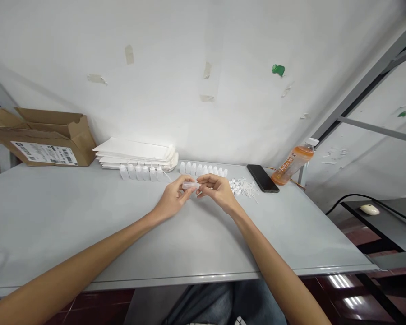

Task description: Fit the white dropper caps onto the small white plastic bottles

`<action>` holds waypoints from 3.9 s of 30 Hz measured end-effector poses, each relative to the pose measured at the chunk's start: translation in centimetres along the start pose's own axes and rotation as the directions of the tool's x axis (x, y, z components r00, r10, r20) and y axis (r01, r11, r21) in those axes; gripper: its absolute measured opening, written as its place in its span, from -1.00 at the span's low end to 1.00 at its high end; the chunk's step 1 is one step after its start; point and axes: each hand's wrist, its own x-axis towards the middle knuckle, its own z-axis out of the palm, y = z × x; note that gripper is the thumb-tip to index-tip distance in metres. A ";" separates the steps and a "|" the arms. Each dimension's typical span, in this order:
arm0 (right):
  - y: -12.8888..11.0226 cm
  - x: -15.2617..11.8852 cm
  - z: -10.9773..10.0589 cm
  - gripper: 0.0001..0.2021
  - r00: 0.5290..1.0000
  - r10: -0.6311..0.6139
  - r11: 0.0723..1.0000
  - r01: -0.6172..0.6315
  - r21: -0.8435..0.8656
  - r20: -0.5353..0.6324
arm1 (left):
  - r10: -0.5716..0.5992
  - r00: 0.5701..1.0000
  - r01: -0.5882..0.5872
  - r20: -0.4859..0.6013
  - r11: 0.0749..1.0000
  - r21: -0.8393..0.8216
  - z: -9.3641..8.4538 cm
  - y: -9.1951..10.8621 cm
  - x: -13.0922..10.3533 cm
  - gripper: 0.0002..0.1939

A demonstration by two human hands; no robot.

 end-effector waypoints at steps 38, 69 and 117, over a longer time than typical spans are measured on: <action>-0.2 0.0 -0.4 -0.68 1.000 -0.004 0.998 0.002 0.068 0.031 | 0.104 0.995 -0.099 -0.011 0.970 0.223 -1.2 0.2 0.6 -0.61; 0.8 0.0 -1.1 -0.72 0.987 0.156 0.967 -0.159 0.199 0.033 | 0.448 0.886 -0.462 0.120 0.831 0.310 -1.8 -0.4 0.6 -0.72; -1.2 0.3 -2.3 -0.61 0.992 0.098 0.995 -0.098 0.003 -0.079 | -0.126 0.980 0.147 0.152 0.979 -0.139 -1.2 -0.2 1.0 -0.53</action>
